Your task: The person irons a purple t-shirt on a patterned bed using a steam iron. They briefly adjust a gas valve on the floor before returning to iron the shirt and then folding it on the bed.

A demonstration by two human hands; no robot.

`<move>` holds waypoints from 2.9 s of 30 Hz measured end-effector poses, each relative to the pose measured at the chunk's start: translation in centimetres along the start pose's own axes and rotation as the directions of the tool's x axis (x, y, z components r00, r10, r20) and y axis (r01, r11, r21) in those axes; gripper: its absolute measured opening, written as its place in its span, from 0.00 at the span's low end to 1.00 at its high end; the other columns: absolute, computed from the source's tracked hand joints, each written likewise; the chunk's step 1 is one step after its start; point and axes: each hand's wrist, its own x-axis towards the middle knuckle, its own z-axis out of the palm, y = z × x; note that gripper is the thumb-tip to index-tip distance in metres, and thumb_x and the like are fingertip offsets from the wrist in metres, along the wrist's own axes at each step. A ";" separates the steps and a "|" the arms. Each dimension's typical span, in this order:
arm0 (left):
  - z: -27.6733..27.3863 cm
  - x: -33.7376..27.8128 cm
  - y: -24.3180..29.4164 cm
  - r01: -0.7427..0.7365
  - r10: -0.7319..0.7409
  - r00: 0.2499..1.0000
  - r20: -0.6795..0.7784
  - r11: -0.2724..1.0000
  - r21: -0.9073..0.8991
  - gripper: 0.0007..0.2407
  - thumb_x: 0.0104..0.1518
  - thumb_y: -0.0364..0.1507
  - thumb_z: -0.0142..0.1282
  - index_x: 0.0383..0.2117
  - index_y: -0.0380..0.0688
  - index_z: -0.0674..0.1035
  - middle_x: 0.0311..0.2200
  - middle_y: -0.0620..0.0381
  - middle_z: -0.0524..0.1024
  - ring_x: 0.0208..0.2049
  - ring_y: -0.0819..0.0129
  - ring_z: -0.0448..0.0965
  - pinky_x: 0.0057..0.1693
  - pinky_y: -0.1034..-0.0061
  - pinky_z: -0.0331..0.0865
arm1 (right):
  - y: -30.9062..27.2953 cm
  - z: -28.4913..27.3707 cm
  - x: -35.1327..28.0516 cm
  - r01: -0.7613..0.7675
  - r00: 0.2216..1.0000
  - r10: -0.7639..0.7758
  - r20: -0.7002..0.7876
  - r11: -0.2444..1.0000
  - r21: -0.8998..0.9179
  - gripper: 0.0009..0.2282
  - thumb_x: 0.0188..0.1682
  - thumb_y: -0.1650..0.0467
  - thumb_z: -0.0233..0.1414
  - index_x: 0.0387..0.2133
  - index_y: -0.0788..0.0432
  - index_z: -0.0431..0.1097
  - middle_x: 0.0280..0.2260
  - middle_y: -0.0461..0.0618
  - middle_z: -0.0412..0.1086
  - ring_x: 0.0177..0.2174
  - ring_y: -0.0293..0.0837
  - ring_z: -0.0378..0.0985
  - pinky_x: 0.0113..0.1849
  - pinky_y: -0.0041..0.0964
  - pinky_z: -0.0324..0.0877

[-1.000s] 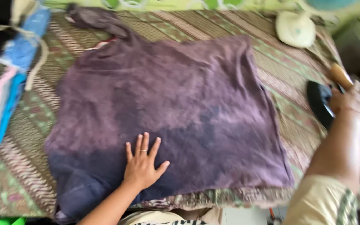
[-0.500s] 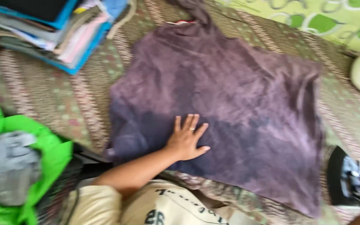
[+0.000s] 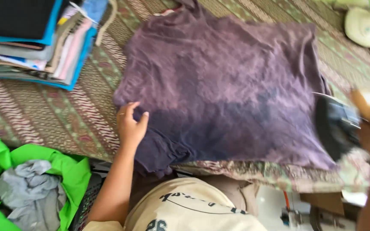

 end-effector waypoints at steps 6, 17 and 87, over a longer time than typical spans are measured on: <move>0.0 -1.6 2.6 0.034 -0.148 0.952 0.266 0.921 0.387 0.30 0.47 0.42 0.66 0.58 0.46 0.76 0.66 0.34 0.62 0.70 0.34 0.52 0.67 0.29 0.41 | -25.0 -4.7 -1.6 0.390 0.888 -0.291 0.356 0.887 -0.247 0.07 0.60 0.70 0.44 0.41 0.56 0.71 0.29 0.50 0.74 0.29 0.47 0.77 0.32 0.35 0.72; 2.0 -1.7 3.6 -0.052 -0.133 0.896 0.424 0.917 0.397 0.31 0.53 0.46 0.60 0.62 0.44 0.71 0.66 0.33 0.61 0.69 0.35 0.56 0.66 0.30 0.47 | -35.4 9.3 8.5 0.498 0.798 -0.593 -0.110 0.751 -0.432 0.10 0.56 0.55 0.46 0.28 0.41 0.63 0.17 0.40 0.66 0.17 0.45 0.76 0.20 0.42 0.68; -4.5 0.1 -3.9 0.603 -0.536 0.797 0.278 0.682 -0.415 0.31 0.49 0.21 0.61 0.65 0.51 0.72 0.60 0.34 0.70 0.58 0.44 0.75 0.56 0.61 0.73 | -62.1 1.7 10.7 0.419 0.816 -0.416 0.402 0.904 0.084 0.12 0.55 0.71 0.43 0.49 0.61 0.67 0.36 0.66 0.78 0.39 0.66 0.82 0.40 0.61 0.77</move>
